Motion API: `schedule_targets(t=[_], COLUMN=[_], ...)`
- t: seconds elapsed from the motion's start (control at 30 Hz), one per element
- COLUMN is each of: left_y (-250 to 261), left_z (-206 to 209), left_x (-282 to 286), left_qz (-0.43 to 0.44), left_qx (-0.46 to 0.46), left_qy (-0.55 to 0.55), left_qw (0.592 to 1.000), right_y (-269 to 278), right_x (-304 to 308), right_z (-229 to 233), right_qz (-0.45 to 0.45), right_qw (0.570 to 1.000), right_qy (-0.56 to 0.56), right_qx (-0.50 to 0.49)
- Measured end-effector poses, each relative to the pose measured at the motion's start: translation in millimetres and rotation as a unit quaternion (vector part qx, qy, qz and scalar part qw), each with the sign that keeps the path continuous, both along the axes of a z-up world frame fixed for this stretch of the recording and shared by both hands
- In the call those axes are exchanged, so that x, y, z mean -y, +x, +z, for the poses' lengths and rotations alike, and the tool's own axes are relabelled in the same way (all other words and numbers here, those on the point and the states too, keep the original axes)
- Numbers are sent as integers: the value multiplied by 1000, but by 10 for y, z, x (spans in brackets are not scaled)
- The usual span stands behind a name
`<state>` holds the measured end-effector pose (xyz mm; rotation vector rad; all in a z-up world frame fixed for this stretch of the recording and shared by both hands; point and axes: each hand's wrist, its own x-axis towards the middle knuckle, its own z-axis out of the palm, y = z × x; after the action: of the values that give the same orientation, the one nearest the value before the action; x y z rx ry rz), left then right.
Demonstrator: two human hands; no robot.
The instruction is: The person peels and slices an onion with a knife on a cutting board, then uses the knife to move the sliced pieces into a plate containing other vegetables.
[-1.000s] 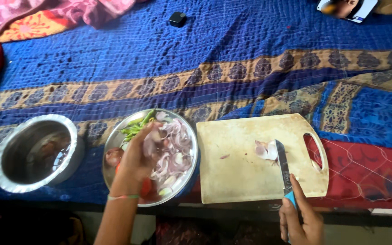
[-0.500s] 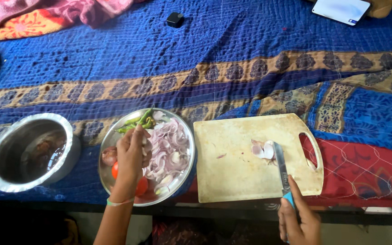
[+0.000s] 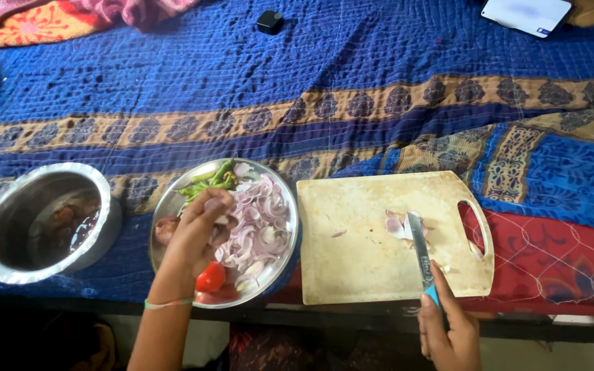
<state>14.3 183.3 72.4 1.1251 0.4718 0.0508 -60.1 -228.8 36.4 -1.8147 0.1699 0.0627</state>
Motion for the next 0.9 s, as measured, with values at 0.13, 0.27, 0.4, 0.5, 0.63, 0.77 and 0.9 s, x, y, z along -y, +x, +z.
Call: schedule_targets(t=[0.13, 0.27, 0.4, 0.5, 0.63, 0.77, 0.9], left_y=[-20, -39, -26, -1, -32, -37, -30], left_z=[31, -10, -36, -54, 19, 144, 143], left_x=[-43, -27, 107, 192, 253, 303, 284], left_qz=[-70, -69, -35, -16, 3, 14, 14], left_qx=[42, 65, 64, 107, 133, 119, 119], left_qy=[11, 19, 102, 286, 454, 476, 501], left_qw=[997, 995, 992, 952, 881, 871, 857], right_y=[8, 9, 10, 7, 15, 15, 23], right_x=[-31, -39, -18, -15, 5, 14, 27], right_z=[-4, -15, -26, -43, -58, -75, -81], right_qz=[9, -3, -9, -10, -10, -7, -1], right_qw=[1000, 1000, 1000, 1000, 1000, 1000, 1000], right_qy=[-5, 2, 7, 20, 3, 6, -3], right_qx=[24, 7, -12, -5, -7, 2, 24])
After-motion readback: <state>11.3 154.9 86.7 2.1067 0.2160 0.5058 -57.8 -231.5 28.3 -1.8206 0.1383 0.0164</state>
